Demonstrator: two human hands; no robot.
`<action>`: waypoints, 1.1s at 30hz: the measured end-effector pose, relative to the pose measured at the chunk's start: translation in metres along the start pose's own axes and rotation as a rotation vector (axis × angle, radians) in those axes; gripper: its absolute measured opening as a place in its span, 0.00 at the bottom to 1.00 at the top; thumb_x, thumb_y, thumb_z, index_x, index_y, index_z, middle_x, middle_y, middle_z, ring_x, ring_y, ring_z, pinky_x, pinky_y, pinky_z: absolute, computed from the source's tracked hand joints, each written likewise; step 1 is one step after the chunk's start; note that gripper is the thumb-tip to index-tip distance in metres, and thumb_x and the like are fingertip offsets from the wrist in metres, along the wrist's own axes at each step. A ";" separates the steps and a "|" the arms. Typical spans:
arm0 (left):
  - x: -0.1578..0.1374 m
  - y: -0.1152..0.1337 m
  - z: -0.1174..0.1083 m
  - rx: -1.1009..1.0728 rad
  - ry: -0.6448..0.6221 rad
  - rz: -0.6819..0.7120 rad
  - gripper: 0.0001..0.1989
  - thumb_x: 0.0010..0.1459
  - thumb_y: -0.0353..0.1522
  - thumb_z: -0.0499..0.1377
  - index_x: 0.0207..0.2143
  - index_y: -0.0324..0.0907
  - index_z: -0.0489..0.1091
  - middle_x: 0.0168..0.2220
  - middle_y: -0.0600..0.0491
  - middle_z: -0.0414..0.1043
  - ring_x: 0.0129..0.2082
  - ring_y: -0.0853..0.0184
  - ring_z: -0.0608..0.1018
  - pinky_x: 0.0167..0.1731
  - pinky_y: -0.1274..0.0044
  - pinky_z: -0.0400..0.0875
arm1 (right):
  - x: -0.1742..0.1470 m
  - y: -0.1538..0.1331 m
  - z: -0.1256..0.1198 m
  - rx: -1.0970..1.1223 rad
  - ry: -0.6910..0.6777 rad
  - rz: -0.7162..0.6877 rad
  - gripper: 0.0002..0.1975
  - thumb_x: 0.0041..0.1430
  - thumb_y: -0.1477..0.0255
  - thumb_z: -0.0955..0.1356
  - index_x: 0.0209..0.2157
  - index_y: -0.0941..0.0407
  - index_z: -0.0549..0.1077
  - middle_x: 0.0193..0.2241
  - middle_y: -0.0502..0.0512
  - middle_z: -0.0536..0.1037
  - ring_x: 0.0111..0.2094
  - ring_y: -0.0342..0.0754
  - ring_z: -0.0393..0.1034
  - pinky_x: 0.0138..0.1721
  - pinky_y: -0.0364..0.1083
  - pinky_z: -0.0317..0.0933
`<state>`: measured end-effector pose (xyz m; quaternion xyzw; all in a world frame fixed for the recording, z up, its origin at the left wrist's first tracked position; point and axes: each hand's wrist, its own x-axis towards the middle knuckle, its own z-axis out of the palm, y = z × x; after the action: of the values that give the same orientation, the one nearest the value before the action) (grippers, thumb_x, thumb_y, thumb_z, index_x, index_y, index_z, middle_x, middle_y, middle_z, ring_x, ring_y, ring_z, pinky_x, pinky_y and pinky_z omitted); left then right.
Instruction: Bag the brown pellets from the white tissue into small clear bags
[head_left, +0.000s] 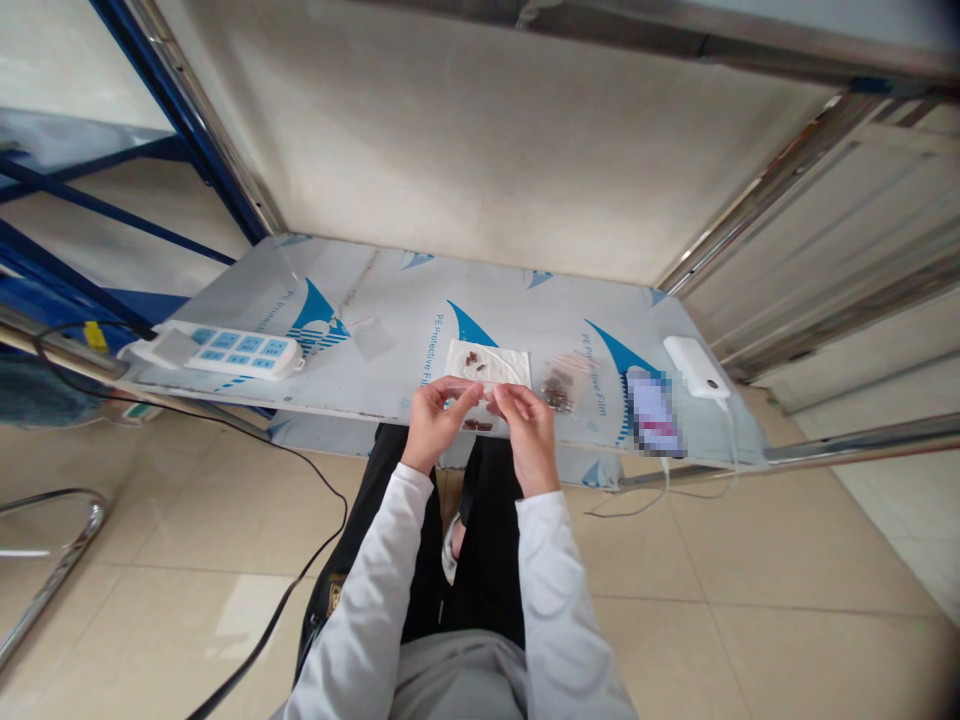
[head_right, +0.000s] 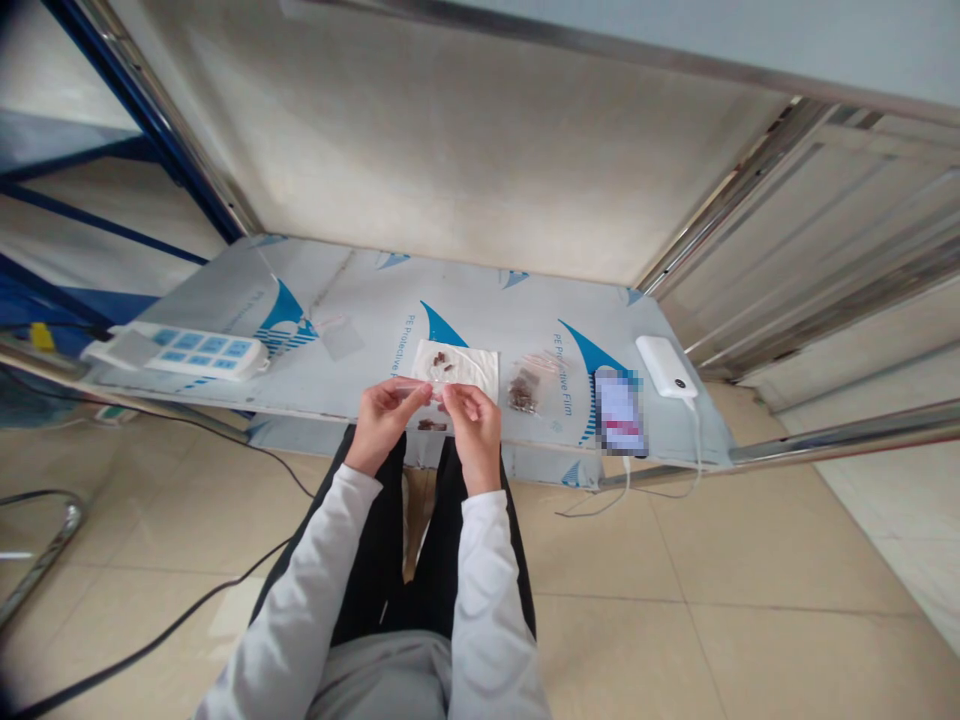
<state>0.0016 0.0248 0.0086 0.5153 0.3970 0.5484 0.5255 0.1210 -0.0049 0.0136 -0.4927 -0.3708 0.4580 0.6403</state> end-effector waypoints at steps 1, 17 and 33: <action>-0.001 0.001 0.001 0.010 0.004 0.010 0.10 0.51 0.37 0.64 0.30 0.37 0.76 0.30 0.48 0.79 0.31 0.67 0.78 0.36 0.76 0.70 | -0.001 0.001 0.000 -0.013 0.022 -0.028 0.11 0.52 0.63 0.71 0.31 0.57 0.75 0.28 0.53 0.79 0.32 0.46 0.74 0.37 0.45 0.65; -0.003 -0.006 -0.001 -0.070 0.055 -0.025 0.11 0.50 0.38 0.65 0.26 0.38 0.74 0.23 0.53 0.75 0.25 0.70 0.75 0.33 0.77 0.69 | -0.001 0.006 -0.001 -0.044 -0.010 -0.009 0.11 0.49 0.63 0.73 0.31 0.56 0.76 0.30 0.52 0.79 0.33 0.46 0.73 0.37 0.45 0.65; -0.005 -0.008 -0.005 -0.044 0.000 -0.024 0.12 0.51 0.39 0.63 0.24 0.38 0.73 0.25 0.51 0.76 0.27 0.68 0.76 0.35 0.75 0.71 | -0.001 0.008 -0.001 -0.044 -0.026 0.011 0.12 0.47 0.63 0.73 0.30 0.57 0.77 0.28 0.54 0.81 0.31 0.47 0.74 0.37 0.47 0.67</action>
<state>-0.0028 0.0211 -0.0011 0.4987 0.3911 0.5507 0.5432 0.1200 -0.0059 0.0054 -0.5026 -0.3863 0.4597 0.6220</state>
